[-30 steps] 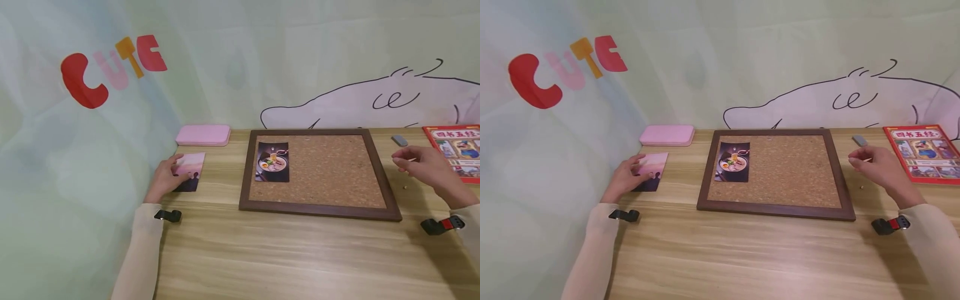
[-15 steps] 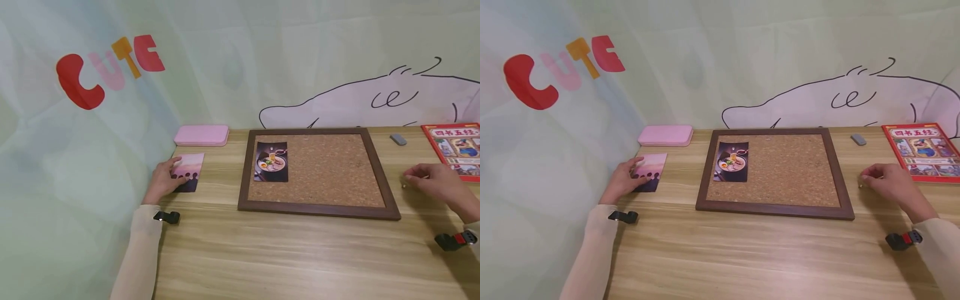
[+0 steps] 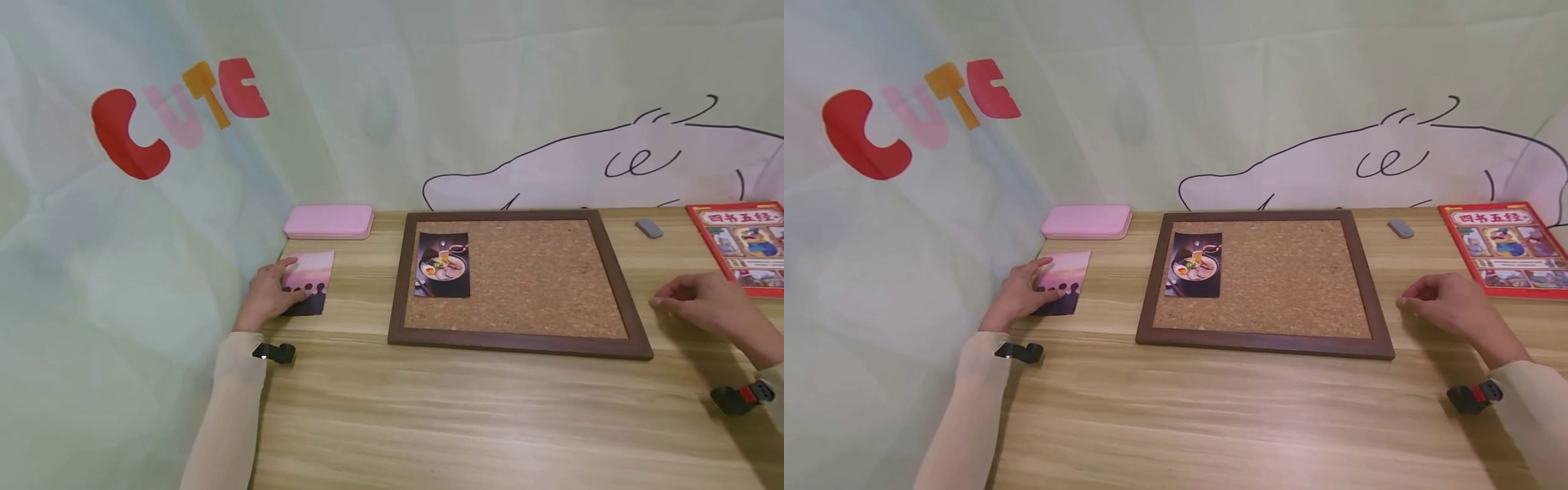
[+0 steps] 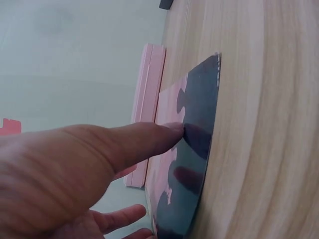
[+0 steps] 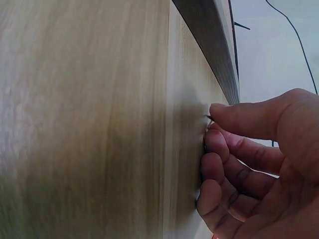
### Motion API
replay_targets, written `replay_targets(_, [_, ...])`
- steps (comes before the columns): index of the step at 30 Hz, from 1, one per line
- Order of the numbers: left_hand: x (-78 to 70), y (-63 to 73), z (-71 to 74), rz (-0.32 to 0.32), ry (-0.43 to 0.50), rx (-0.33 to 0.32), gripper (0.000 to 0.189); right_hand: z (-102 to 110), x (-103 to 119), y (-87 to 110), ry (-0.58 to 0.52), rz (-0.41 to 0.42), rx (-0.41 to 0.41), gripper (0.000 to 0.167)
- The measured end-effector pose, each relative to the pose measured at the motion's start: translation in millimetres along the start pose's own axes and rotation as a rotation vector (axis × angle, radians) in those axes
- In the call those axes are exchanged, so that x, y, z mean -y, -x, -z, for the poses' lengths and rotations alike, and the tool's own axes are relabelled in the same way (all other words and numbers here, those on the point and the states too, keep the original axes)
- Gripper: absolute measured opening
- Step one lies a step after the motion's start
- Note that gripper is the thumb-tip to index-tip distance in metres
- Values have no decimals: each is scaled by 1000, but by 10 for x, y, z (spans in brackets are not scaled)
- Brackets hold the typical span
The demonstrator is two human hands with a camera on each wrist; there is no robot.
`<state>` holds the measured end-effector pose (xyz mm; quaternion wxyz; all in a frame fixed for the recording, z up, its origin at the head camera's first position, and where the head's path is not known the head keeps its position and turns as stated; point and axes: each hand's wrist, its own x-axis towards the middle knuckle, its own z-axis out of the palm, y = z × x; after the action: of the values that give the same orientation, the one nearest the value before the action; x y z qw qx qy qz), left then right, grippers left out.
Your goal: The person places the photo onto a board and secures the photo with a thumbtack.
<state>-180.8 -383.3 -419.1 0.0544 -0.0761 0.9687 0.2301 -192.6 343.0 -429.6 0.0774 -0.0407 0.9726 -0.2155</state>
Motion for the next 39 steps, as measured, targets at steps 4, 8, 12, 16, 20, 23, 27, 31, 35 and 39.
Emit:
replay_targets(4, [-26,-2,-12,28,8,-8,81,-8,-8,-2,-3,8,2,24])
replay_targets(8, [-45,2,-21,33,11,-21,77,-21,-12,-2,-6,22,-1,21])
replay_targets(12, [-61,12,-13,53,9,-24,75,-32,-11,2,-9,27,-4,21])
replay_targets(16, [-67,22,0,69,36,-23,75,-43,5,14,-9,36,-40,21])
replay_targets(20, [-58,25,11,51,87,-21,72,-47,35,36,-27,22,-94,20])
replay_targets(23, [-47,20,18,51,111,-5,69,-46,57,48,-47,9,-134,21])
replay_targets(27, [-28,12,26,46,139,-3,66,-39,82,56,-92,7,-180,25])
replay_targets(31, [1,22,35,46,234,0,63,-34,123,36,-141,26,-237,23])
replay_targets(35, [15,32,80,81,331,30,61,3,193,4,-157,53,-292,20])
replay_targets(39, [-43,17,143,82,364,34,59,88,256,-12,-176,65,-344,20])
